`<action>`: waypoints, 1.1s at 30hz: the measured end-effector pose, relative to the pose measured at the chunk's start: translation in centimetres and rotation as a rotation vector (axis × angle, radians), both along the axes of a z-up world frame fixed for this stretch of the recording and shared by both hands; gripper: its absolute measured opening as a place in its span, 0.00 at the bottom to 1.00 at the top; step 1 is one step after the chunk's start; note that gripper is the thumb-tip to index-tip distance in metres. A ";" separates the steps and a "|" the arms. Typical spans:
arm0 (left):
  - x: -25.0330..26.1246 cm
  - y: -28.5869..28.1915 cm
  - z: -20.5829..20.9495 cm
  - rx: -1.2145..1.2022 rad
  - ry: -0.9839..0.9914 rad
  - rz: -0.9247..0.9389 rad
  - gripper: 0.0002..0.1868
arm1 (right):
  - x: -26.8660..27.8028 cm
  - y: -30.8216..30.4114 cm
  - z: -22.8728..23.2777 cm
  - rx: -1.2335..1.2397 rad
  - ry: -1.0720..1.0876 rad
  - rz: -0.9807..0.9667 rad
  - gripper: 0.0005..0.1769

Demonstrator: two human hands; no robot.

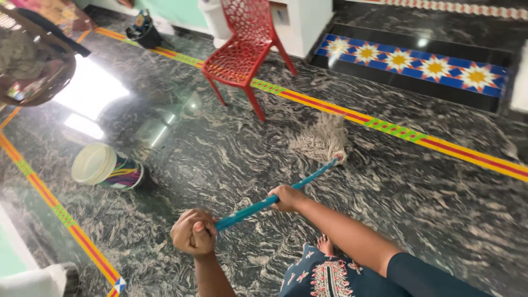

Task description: The person cleans the floor using a mop, moving it across a dark marbled surface and along the edges of walls and furniture.

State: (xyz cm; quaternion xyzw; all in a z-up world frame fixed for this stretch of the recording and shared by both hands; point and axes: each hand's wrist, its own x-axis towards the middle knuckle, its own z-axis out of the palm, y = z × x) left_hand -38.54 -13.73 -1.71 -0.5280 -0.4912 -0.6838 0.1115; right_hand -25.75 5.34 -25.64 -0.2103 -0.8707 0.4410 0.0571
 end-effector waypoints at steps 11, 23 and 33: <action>12.0 5.7 -5.9 -0.052 -0.166 -0.416 0.31 | 20.8 0.3 -5.6 0.070 -0.056 -0.386 0.09; 38.2 2.4 -16.8 -0.348 0.047 -1.048 0.16 | 53.3 -15.5 -9.6 0.247 -0.183 -1.242 0.14; 45.6 0.0 -10.2 -0.409 0.347 -1.475 0.05 | 58.3 -24.2 -9.1 0.318 -0.213 -1.639 0.14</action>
